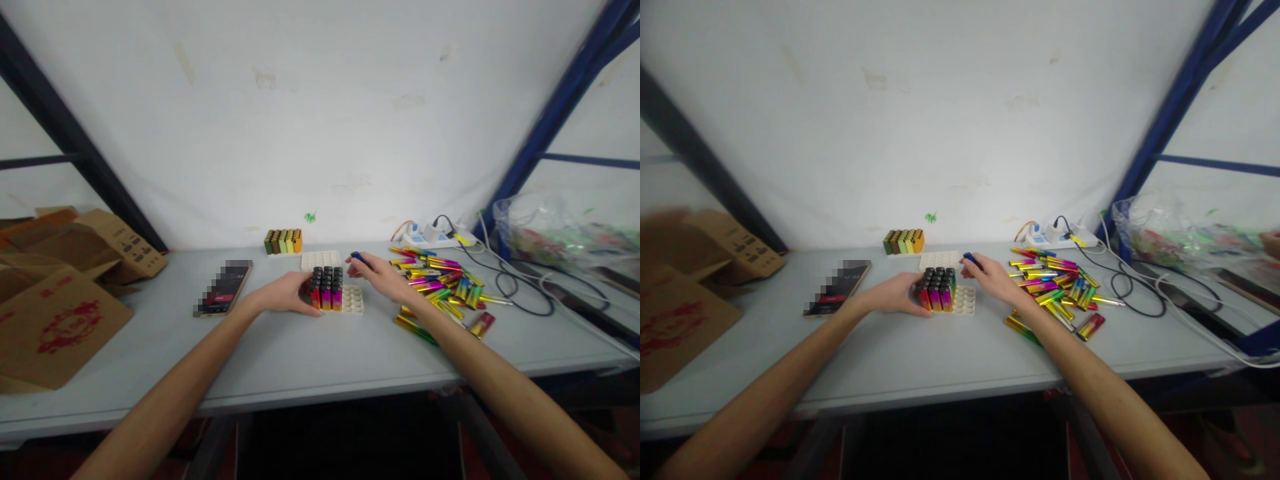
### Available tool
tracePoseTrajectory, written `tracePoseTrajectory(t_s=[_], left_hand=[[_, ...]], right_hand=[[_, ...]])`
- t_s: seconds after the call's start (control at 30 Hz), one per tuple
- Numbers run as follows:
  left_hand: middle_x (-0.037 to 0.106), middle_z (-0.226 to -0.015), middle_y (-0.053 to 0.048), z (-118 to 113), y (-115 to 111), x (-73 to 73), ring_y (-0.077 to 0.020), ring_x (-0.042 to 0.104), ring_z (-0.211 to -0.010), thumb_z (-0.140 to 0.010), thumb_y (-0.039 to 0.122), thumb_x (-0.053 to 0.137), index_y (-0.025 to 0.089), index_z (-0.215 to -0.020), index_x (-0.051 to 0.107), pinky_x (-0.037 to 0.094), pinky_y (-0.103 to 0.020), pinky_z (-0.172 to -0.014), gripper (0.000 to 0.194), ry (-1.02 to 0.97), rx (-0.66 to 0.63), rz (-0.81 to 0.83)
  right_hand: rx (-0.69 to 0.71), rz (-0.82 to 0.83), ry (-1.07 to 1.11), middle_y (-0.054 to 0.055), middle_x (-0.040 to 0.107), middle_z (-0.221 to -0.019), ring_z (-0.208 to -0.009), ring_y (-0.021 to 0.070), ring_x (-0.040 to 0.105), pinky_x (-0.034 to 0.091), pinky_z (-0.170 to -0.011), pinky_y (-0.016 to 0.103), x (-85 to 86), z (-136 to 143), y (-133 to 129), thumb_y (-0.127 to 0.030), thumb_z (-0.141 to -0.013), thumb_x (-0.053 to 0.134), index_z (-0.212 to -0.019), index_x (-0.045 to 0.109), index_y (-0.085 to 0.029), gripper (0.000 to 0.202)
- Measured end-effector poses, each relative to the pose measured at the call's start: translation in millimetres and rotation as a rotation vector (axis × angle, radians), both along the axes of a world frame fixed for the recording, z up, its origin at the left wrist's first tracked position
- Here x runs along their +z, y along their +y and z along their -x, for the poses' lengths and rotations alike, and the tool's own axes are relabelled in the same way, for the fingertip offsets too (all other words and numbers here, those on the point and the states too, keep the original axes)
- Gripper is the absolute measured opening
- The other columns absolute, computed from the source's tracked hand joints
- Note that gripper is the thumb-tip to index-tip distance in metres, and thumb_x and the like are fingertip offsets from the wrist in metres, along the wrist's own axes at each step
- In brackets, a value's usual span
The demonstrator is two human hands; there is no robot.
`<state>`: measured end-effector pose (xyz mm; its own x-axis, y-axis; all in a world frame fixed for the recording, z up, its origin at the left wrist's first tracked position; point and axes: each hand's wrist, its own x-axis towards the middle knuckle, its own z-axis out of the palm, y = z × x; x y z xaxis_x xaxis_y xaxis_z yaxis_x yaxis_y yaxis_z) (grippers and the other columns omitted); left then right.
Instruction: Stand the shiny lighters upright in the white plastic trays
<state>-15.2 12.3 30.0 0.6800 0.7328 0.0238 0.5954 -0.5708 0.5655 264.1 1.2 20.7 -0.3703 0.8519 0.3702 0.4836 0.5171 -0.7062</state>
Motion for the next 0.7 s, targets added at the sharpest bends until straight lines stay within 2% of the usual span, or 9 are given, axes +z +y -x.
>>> tracePoseTrajectory(t_s=[0.1,0.27,0.43,0.7], left_hand=[[0.075,-0.115,-0.009,0.4,-0.2,1.0,-0.032,0.068,-0.104,-0.063,0.055,0.086,0.017,-0.119,0.066,0.053,-0.037,-0.088,0.071,-0.019,-0.022,0.025],[0.074,-0.117,-0.01,1.1,0.2,-0.1,-0.0313,0.069,-0.103,-0.065,0.055,0.086,0.015,-0.121,0.066,0.053,-0.037,-0.089,0.071,-0.016,-0.031,0.019],[0.073,-0.123,-0.012,0.6,1.1,-1.8,-0.0331,0.067,-0.111,-0.065,0.056,0.086,0.016,-0.125,0.064,0.052,-0.038,-0.095,0.076,0.002,-0.028,0.001],[0.072,-0.123,-0.012,2.4,2.1,-3.9,-0.0328,0.067,-0.11,-0.065,0.058,0.086,0.015,-0.125,0.064,0.052,-0.038,-0.094,0.077,0.0,-0.026,0.015]], right_hand=[[-0.061,-0.116,-0.161,0.008,0.069,-0.091,-0.091,0.0211,0.062,0.045,-0.085,0.031,0.3,-0.4,0.0,-0.05,-0.105,0.04,-0.09,0.067,-0.018,0.044],[-0.156,-0.095,-0.27,0.001,0.062,-0.07,-0.063,0.0161,0.055,0.037,-0.065,0.027,-0.5,1.0,-0.2,-0.047,-0.107,0.04,-0.081,0.059,-0.02,0.042],[-0.093,-0.121,-0.362,0.002,0.064,-0.07,-0.065,0.0158,0.057,0.037,-0.065,0.026,0.5,1.6,0.3,-0.039,-0.107,0.046,-0.085,0.058,-0.019,0.033],[0.049,-0.202,-0.435,0.004,0.064,-0.076,-0.067,0.0154,0.053,0.035,-0.066,0.026,1.8,-0.9,-0.8,-0.032,-0.106,0.051,-0.083,0.059,-0.017,0.027]])
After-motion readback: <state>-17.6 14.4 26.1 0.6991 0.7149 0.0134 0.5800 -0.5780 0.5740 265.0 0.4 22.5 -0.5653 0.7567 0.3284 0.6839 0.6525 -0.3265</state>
